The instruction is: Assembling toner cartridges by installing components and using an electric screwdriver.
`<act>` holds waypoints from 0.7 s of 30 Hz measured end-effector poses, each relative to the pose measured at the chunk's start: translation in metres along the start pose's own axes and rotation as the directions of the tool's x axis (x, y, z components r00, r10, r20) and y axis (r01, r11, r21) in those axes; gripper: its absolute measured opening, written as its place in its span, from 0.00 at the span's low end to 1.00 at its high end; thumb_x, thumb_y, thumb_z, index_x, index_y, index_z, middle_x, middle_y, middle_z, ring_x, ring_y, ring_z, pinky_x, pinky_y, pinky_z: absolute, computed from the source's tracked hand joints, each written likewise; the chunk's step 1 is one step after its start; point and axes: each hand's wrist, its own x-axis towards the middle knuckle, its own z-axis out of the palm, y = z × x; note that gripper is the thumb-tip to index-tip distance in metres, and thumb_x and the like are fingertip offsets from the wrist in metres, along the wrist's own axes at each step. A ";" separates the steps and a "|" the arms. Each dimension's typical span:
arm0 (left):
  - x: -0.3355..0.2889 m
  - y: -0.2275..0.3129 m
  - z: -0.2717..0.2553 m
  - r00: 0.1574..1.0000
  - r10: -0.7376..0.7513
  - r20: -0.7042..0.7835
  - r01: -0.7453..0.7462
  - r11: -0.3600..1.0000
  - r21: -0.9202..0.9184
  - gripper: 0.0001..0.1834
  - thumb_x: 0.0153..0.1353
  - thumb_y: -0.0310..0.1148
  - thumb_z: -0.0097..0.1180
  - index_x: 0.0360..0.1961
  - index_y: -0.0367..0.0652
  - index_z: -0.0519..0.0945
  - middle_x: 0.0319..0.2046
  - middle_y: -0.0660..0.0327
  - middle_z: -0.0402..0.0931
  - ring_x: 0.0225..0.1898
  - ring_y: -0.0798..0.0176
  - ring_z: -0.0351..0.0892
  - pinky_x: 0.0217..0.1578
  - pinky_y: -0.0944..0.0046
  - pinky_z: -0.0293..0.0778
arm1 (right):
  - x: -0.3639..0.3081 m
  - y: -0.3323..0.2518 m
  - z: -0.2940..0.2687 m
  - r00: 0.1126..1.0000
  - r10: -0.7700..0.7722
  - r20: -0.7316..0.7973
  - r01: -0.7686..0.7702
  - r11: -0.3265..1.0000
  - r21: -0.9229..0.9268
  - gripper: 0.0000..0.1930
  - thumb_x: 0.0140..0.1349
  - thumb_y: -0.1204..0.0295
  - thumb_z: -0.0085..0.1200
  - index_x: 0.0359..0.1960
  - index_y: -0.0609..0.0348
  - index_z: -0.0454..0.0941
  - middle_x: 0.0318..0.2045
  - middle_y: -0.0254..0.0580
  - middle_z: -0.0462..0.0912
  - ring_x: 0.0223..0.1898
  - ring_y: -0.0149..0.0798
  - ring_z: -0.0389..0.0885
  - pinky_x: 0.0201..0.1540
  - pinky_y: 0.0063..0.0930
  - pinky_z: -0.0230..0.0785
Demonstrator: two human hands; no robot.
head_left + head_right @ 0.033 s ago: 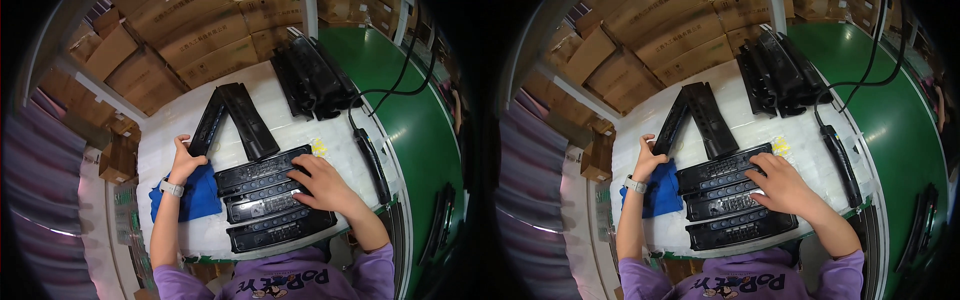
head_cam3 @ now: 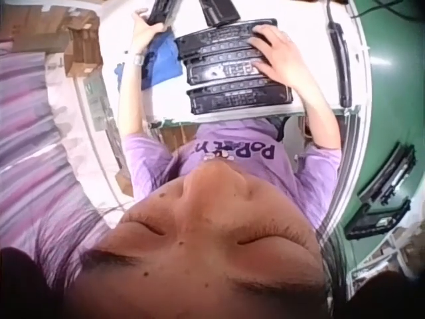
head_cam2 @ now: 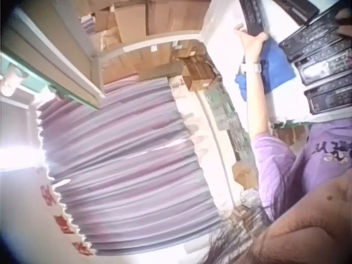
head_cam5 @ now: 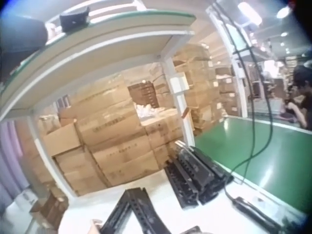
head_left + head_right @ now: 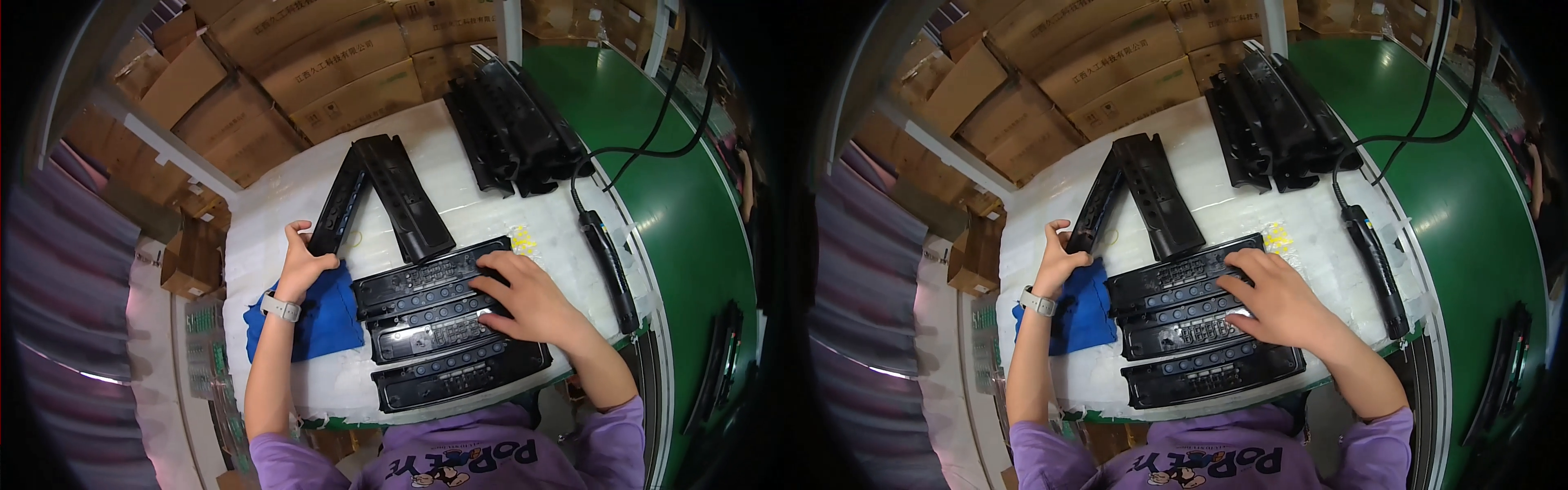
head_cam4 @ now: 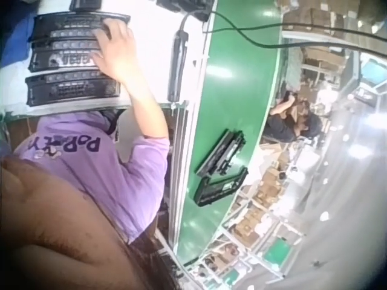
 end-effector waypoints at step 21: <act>0.015 0.000 0.015 0.992 0.114 -0.060 -0.117 0.992 -0.050 0.37 0.34 0.26 0.62 0.44 0.41 0.51 0.30 0.55 0.68 0.29 0.61 0.71 0.32 0.65 0.70 | 0.138 0.015 0.046 0.960 0.274 -0.056 -0.277 0.905 -0.322 0.32 0.45 0.68 0.53 0.57 0.36 0.62 0.45 0.60 0.70 0.29 0.55 0.78 0.32 0.40 0.73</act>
